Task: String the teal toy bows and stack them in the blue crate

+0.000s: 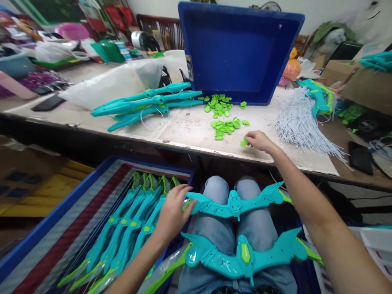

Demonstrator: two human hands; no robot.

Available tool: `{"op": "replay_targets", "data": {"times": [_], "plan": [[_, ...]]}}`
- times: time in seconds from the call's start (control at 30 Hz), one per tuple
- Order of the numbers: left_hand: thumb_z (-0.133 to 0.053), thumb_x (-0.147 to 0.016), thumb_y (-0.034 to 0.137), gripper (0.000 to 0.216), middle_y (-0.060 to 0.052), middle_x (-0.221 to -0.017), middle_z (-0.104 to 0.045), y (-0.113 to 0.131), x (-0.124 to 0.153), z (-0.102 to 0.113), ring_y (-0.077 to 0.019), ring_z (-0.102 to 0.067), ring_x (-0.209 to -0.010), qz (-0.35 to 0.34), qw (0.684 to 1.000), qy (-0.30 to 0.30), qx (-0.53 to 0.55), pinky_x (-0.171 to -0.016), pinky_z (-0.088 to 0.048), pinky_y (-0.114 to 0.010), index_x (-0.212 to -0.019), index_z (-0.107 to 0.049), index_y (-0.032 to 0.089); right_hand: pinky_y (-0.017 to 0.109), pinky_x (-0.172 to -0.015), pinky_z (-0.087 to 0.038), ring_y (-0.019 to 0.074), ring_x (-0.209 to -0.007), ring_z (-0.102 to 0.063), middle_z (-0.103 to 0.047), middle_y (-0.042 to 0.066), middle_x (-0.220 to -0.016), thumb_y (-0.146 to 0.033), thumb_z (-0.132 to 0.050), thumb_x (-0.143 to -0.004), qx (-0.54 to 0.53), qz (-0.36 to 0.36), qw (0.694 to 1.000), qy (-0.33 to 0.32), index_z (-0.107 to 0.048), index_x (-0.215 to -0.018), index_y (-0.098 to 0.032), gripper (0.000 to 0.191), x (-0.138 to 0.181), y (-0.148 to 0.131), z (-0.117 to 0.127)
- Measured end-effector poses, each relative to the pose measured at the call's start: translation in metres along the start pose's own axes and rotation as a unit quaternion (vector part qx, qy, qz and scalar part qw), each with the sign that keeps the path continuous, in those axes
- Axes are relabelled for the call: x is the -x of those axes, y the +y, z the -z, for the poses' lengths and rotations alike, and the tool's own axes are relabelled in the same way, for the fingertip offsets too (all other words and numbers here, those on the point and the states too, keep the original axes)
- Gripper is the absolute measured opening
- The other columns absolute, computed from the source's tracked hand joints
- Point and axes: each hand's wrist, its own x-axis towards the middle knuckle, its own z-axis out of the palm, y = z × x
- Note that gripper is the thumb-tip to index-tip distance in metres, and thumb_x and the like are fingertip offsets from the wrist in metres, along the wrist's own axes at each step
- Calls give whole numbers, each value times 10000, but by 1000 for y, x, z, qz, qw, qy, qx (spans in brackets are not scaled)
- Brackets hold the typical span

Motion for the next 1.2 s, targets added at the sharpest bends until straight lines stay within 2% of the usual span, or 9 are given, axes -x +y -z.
{"op": "replay_targets", "data": {"times": [0.07,0.13,0.3,0.47,0.67,0.8,0.93,1.03,1.2], "plan": [[-494,-889,383,365,-140,-1272,-529,32,-4,-22,-270,-487,-1219,-65,996,-39,43,-1027,-409,-417,-1206,-519,204,243,-661,-433,136,-630,-594,-685,7,-670,-188,-541,-794,39,15,997,-70,-707,-768,-163,170,10,16,16],[-620,-814,371,526,-149,-1359,-467,59,-9,-48,-298,-441,-1272,-112,986,-114,56,-1028,-407,-442,-1290,-457,218,245,-683,-435,148,-678,-610,-704,6,-726,-192,-584,-774,78,22,993,-83,-722,-825,-188,148,17,26,21],[-767,-678,333,887,-198,-1381,-463,80,-20,-87,-355,-440,-1269,-123,966,-226,-21,-1020,-372,-487,-1414,-302,167,305,-780,-454,200,-827,-622,-702,75,-899,-271,-593,-807,141,33,989,40,-705,-980,-170,229,34,37,4],[-757,-665,437,980,-205,-1255,-573,81,-35,-84,-354,-525,-1175,-101,957,-272,-26,-973,-381,-450,-1438,-248,112,398,-956,-410,244,-1039,-571,-673,94,-1101,-269,-574,-830,114,172,977,52,-701,-1013,-184,239,52,55,-7],[-672,-714,439,963,-187,-1286,-570,79,-68,-73,-324,-564,-1141,-56,899,-428,79,-884,-438,-342,-1470,-193,83,435,-926,-431,260,-1011,-557,-682,95,-1056,-318,-587,-837,86,172,975,109,-696,-1013,-191,243,79,56,-21],[-553,-794,356,643,-105,-1251,-616,70,-85,-75,-251,-583,-1104,-34,871,-453,186,-907,-433,-299,-1377,-414,124,456,-932,-427,273,-1043,-545,-676,102,-1070,-350,-606,-833,59,183,973,131,-684,-1012,-191,252,86,51,-23],[-548,-806,405,428,-42,-1104,-683,68,-91,-87,-214,-612,-1007,91,812,-473,329,-840,-468,-298,-1167,-607,183,453,-916,-435,263,-1004,-568,-696,91,-1020,-398,-607,-839,22,183,974,134,-688,-966,-200,249,98,41,-29],[-619,-756,507,450,-40,-951,-704,67,-91,-92,-198,-635,-883,190,762,-474,398,-769,-481,-301,-1059,-647,175,443,-911,-440,247,-1009,-581,-701,81,-1061,-437,-601,-846,-20,220,971,90,-687,-983,-218,272,134,29,-54],[-683,-675,610,537,-47,-775,-685,64,-91,-95,-162,-614,-715,229,732,-464,443,-702,-458,-293,-916,-657,132,432,-829,-468,248,-992,-609,-705,86,-1099,-408,-553,-889,-31,243,969,16,-698,-994,-235,249,201,25,-110]]}}
